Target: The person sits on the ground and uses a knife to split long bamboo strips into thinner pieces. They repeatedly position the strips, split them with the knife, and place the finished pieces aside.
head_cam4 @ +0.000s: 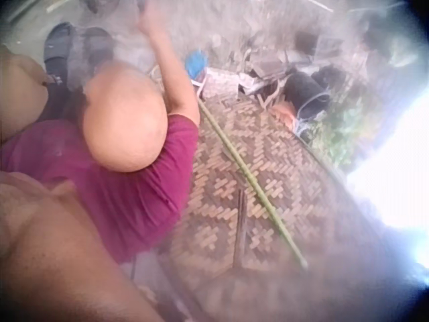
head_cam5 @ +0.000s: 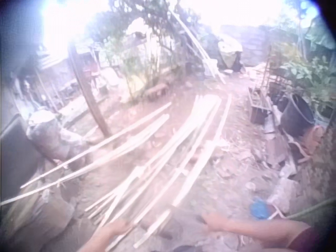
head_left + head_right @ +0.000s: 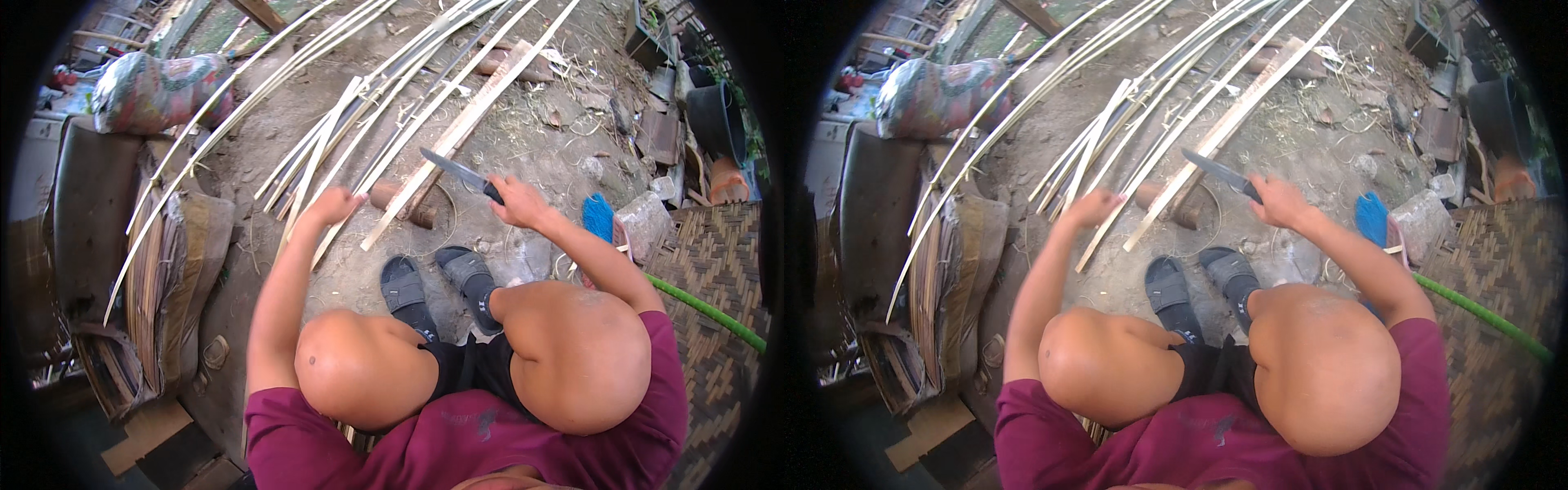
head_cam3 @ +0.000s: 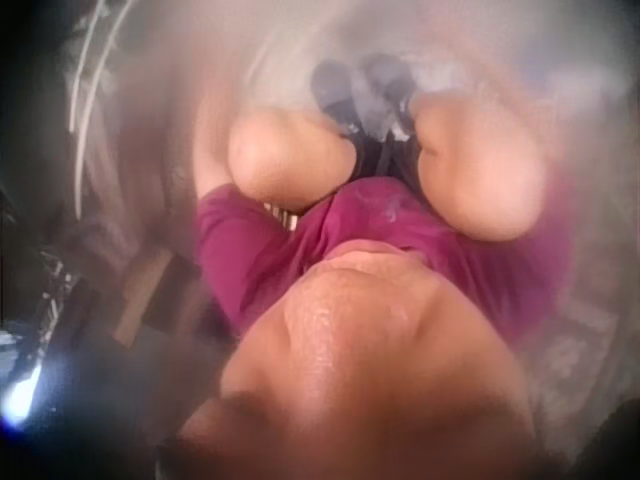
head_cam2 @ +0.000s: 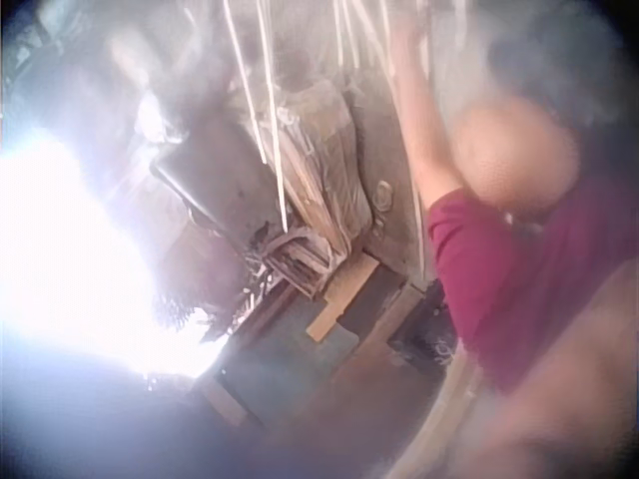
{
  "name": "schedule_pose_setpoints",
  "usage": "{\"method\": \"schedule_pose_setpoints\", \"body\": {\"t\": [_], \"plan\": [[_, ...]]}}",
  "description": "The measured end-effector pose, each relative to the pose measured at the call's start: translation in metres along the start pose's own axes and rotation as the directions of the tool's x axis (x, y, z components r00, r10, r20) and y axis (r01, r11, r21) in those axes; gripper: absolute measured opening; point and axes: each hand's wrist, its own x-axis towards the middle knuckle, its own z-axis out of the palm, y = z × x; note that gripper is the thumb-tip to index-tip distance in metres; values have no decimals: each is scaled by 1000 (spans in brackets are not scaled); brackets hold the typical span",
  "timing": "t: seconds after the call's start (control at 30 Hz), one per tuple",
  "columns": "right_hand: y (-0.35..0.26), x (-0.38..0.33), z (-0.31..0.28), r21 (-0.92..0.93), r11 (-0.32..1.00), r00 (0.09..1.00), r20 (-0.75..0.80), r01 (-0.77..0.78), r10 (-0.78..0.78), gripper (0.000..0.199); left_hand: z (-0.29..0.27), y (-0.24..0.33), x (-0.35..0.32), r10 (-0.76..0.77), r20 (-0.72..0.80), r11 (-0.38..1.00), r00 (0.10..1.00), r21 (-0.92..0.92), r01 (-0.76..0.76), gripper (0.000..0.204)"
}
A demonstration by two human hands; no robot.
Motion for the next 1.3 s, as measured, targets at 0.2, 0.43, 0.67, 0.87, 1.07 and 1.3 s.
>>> {"method": "schedule_pose_setpoints", "body": {"t": [0.2,0.43,0.67,0.87,1.07,1.3], "plan": [[23,36,8,105,985,982,-111,-139,151,42,118,13,27,148,48,788,988,-609,-89,62],[-91,25,53,117,987,929,339,114,-148,42,154,20,0,76,-400,822,914,-494,-284,34],[103,85,9,114,873,850,-199,-475,488,42,147,-6,-11,50,-99,725,994,-681,-104,41],[-29,40,65,191,979,996,51,65,-76,38,118,-3,-19,49,61,517,997,-856,27,47],[40,62,23,251,882,916,74,-399,394,41,145,-64,-67,9,247,528,969,-824,205,52],[51,51,37,268,924,961,111,-273,252,39,160,-100,-63,4,93,661,996,-747,67,44]]}}
